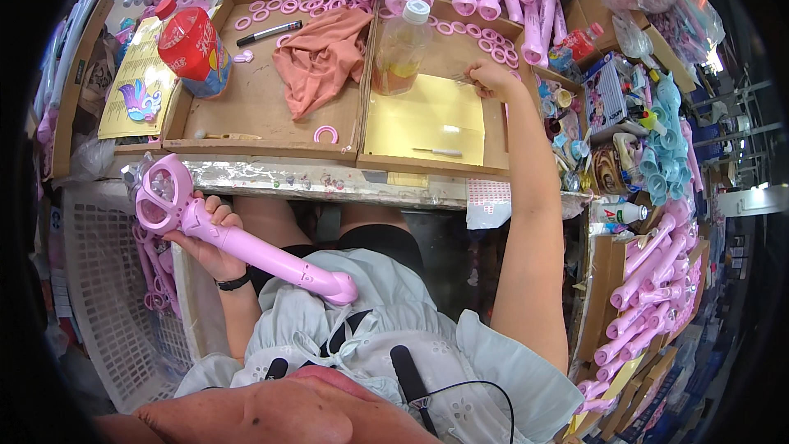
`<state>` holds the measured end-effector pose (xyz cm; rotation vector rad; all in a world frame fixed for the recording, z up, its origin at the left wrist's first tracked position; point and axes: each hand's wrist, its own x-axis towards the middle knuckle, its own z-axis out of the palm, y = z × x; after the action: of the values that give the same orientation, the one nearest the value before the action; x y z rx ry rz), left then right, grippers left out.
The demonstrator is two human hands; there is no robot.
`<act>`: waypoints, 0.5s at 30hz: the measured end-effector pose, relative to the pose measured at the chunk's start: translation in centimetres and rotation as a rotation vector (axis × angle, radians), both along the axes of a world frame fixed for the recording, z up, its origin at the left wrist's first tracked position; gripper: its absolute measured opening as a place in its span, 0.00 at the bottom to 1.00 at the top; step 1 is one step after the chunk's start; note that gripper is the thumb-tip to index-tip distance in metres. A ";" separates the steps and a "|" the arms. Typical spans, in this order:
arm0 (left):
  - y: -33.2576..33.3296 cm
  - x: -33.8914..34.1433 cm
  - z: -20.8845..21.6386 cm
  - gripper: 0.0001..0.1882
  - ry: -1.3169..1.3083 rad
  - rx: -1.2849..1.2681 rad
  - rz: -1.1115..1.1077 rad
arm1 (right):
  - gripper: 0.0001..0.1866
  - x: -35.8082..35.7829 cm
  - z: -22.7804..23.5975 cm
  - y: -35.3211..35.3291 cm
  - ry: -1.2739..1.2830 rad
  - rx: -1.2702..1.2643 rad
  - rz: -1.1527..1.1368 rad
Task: The person assembles pink bubble maker wands by inserting a small white stick into the top of each wand, wiping the wand with a cloth, and placing it into a white basket. The person repeats this process for several wands.
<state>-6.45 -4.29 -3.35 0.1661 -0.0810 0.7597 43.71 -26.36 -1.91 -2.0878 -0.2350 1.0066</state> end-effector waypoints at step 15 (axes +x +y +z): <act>-0.2 -0.1 -0.2 0.42 0.016 -0.015 0.014 | 0.09 0.1 -0.4 2.7 -0.093 -0.352 -0.099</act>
<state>-6.57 -4.49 -3.59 0.1590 -0.0591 0.7724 43.80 -23.63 -2.26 -2.4411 0.0019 0.9450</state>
